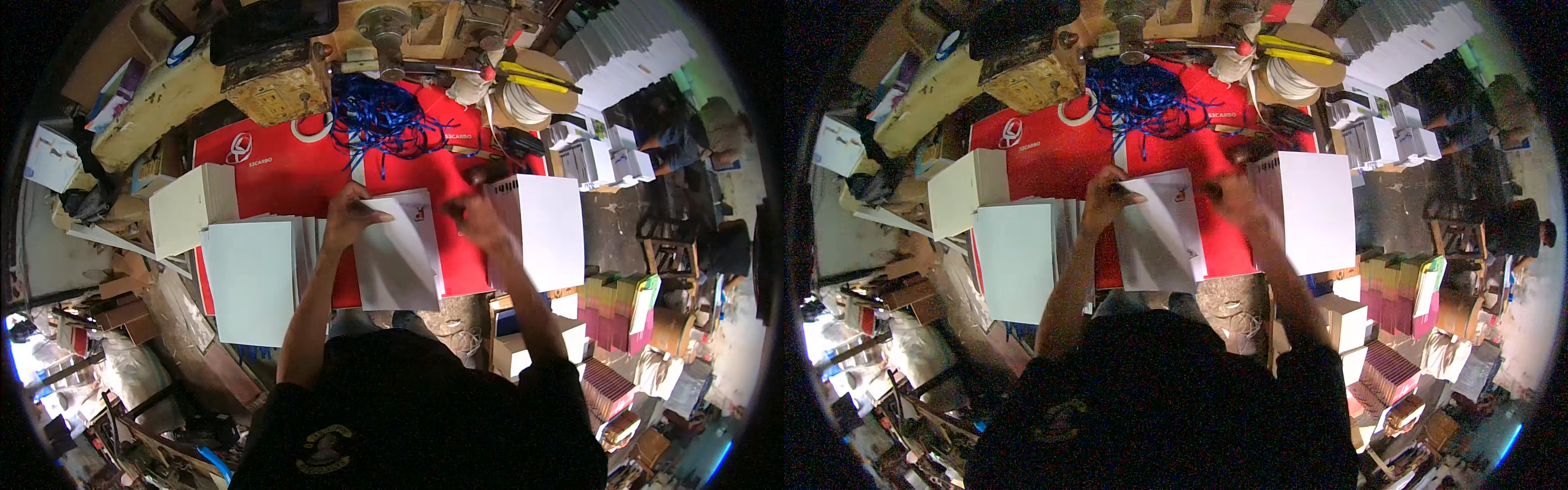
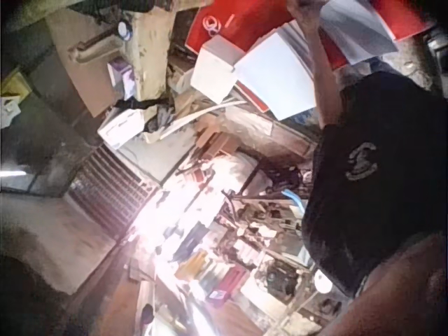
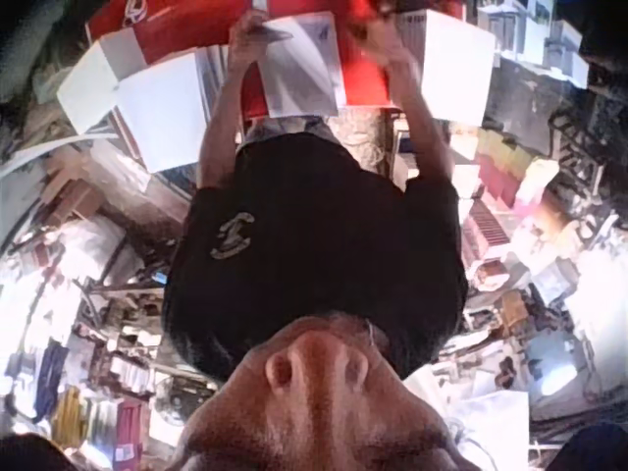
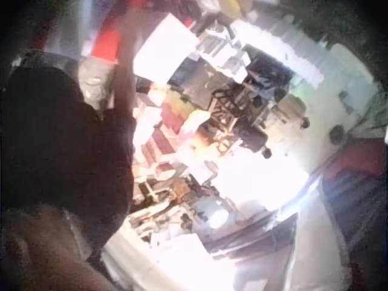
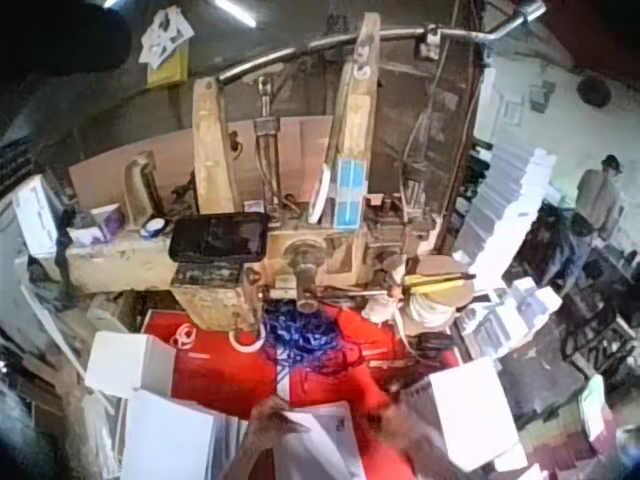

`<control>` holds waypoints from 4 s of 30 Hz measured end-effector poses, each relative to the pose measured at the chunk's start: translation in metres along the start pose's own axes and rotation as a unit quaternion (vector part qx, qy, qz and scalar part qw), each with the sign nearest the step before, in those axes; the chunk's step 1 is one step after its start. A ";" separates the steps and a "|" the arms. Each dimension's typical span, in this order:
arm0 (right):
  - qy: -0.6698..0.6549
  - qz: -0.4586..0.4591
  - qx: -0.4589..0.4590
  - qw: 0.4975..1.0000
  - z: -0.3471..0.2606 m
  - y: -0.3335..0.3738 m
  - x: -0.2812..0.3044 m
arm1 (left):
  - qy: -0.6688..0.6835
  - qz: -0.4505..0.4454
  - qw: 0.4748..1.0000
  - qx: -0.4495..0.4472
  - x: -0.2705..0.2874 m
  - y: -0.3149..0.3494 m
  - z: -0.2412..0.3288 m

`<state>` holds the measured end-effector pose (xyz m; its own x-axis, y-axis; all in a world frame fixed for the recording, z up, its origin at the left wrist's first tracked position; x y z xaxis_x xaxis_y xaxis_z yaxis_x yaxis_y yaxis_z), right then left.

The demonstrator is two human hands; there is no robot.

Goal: The person collates and aligns sheets of paper into stacks on a work table by hand. The person then carries the assembled paper blocks and places them onto a stack across the room.

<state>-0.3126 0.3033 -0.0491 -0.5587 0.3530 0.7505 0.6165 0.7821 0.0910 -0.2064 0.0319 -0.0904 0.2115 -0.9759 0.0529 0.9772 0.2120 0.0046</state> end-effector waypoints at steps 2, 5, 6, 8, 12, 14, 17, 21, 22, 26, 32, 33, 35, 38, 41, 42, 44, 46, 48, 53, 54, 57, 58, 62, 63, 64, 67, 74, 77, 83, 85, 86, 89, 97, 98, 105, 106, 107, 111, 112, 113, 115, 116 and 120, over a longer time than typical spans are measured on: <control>-0.316 0.071 0.003 0.946 -0.014 0.065 -0.048 | 0.098 -0.025 0.994 0.040 -0.001 -0.001 0.001; -0.410 0.009 -0.197 0.891 -0.050 0.115 -0.113 | 0.084 -0.004 0.996 0.042 0.000 0.003 0.020; -0.421 0.083 -0.191 0.883 -0.063 0.127 -0.135 | 0.020 0.012 0.999 0.045 -0.005 0.000 0.019; -0.362 0.090 -0.197 0.907 -0.087 0.141 -0.153 | -0.048 0.017 0.997 0.062 -0.019 0.008 0.023; -0.285 -0.040 -0.141 0.947 -0.074 0.143 -0.110 | -0.311 0.106 0.938 -0.109 -0.035 0.036 0.031; -0.256 0.079 -0.182 0.946 -0.056 0.136 -0.096 | -0.295 0.233 0.926 0.029 -0.045 0.075 0.024; -0.097 0.278 -0.161 0.942 -0.051 0.113 -0.088 | -0.061 0.153 0.975 0.151 -0.065 0.102 0.031; -0.042 0.297 -0.093 0.949 -0.083 0.105 -0.103 | -0.164 0.211 0.943 0.199 -0.043 0.105 0.024; -0.041 0.297 -0.089 0.950 -0.084 0.105 -0.106 | -0.163 0.214 0.943 0.196 -0.041 0.105 0.038; -0.182 0.208 -0.090 0.957 -0.101 0.083 -0.111 | -0.238 0.187 0.933 0.197 -0.019 0.129 0.119; -0.014 0.288 0.136 0.948 -0.081 -0.039 -0.069 | -0.268 0.314 0.900 0.141 0.139 0.167 0.168; -0.046 0.237 0.114 0.964 -0.078 -0.064 -0.065 | -0.293 0.332 0.885 0.146 0.159 0.172 0.168; 0.020 0.211 0.195 0.958 -0.076 -0.110 -0.069 | -0.424 0.358 0.831 0.043 0.183 0.184 0.138; 0.126 0.117 0.255 0.951 -0.053 -0.150 -0.077 | -0.429 0.354 0.831 -0.018 0.104 0.139 0.145; 0.206 -0.009 0.310 0.928 -0.070 -0.178 -0.071 | -0.372 0.066 0.921 0.096 0.008 0.094 0.121; 0.264 -0.058 0.358 0.894 -0.092 -0.190 -0.067 | -0.385 0.018 0.923 -0.021 -0.003 0.076 0.082; 0.240 -0.061 0.354 0.902 -0.032 -0.198 -0.073 | -0.436 -0.059 0.897 -0.036 -0.055 0.027 0.052; 0.191 -0.048 0.331 0.923 -0.001 -0.194 -0.076 | -0.489 -0.074 0.869 0.020 -0.067 0.014 0.033; 0.168 -0.028 0.268 0.948 -0.031 -0.179 -0.063 | -0.468 -0.047 0.881 0.054 -0.047 0.020 0.019; 0.200 0.095 0.141 0.965 0.018 -0.103 -0.006 | -0.364 0.067 0.918 -0.141 -0.053 0.019 0.015; 0.186 0.056 0.061 0.979 0.011 -0.081 0.002 | -0.364 0.068 0.918 -0.142 -0.044 0.015 0.015; 0.013 -0.049 -0.059 0.997 -0.003 0.013 -0.013 | -0.125 0.026 0.991 0.032 -0.020 0.009 0.012; -0.017 -0.033 -0.092 0.995 -0.033 0.044 -0.021 | -0.124 0.034 0.991 0.035 -0.012 0.011 0.010; -0.277 0.024 -0.206 0.938 -0.052 0.143 -0.115 | -0.115 -0.006 0.993 0.034 -0.010 0.005 0.021; -0.313 0.029 -0.239 0.919 -0.067 0.143 -0.124 | -0.101 0.005 0.993 0.065 -0.017 0.004 0.028; -0.346 0.037 -0.275 0.896 -0.078 0.143 -0.129 | -0.084 0.011 0.992 0.093 -0.028 0.004 0.032; -0.272 -0.077 -0.195 0.939 -0.058 0.158 -0.147 | -0.267 0.073 0.961 -0.009 -0.042 0.036 0.040; -0.247 0.284 -0.117 0.919 -0.047 0.111 -0.098 | -0.155 0.129 0.961 0.191 -0.062 0.111 0.013; -0.326 0.287 -0.096 0.896 -0.063 0.101 -0.098 | -0.131 0.151 0.966 0.165 -0.041 0.112 -0.009; -0.565 0.123 -0.051 0.814 -0.097 0.078 -0.114 | -0.095 0.145 0.973 0.154 0.030 0.141 0.129; -0.508 -0.036 -0.076 0.857 -0.152 0.046 -0.090 | -0.108 0.172 0.968 0.145 0.089 0.153 0.159; -0.453 -0.051 -0.089 0.886 -0.192 0.029 -0.077 | -0.158 0.201 0.958 0.131 0.118 0.161 0.164; -0.447 0.014 -0.015 0.894 -0.220 -0.009 -0.130 | -0.204 0.315 0.911 0.172 0.193 0.181 0.135; -0.337 0.164 -0.134 0.917 -0.217 -0.017 -0.153 | -0.189 0.177 0.899 0.353 0.198 0.183 0.111; -0.406 0.118 -0.131 0.897 -0.216 -0.020 -0.168 | -0.171 0.127 0.925 0.315 0.194 0.189 0.117; -0.237 0.121 -0.244 0.933 -0.220 -0.004 -0.202 | -0.265 0.185 0.894 0.310 0.197 0.259 0.041; -0.237 0.141 -0.259 0.926 -0.209 0.001 -0.195 | -0.247 0.194 0.894 0.320 0.185 0.261 0.039; -0.418 0.095 -0.158 0.890 -0.196 0.005 -0.191 | -0.219 0.188 0.900 0.326 0.164 0.253 0.050; -0.595 -0.046 -0.220 0.772 -0.183 0.048 -0.134 | -0.197 0.122 0.926 0.298 0.085 0.216 0.103; -0.540 0.066 -0.212 0.812 -0.186 0.056 -0.128 | -0.220 0.120 0.929 0.272 0.075 0.211 0.105; -0.538 0.065 -0.209 0.814 -0.184 0.065 -0.119 | -0.204 0.088 0.935 0.277 0.069 0.206 0.108; -0.565 0.151 -0.236 0.776 -0.185 0.086 -0.086 | -0.159 0.077 0.952 0.249 0.059 0.198 0.085; -0.488 0.188 -0.218 0.824 -0.177 0.092 -0.078 | -0.114 0.060 0.966 0.223 0.056 0.194 0.074; -0.159 0.260 -0.179 0.935 -0.195 0.123 0.029 | 0.057 -0.043 0.944 0.322 0.018 0.142 0.090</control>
<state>-0.1450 0.3094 0.1109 -0.2334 0.8177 0.5263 0.9653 0.2601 0.0240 -0.0655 0.0486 0.0011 0.1680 -0.9822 -0.0836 0.7861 0.0824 0.6126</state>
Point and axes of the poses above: each hand's wrist, its own y-axis away from the middle knuckle, its own x-axis out of the back of the hand, z = x × y, the point moved 1 cm from there along -y, towards the middle knuckle, and after that the axes turned 8 degrees about x, right-handed, at the moved point
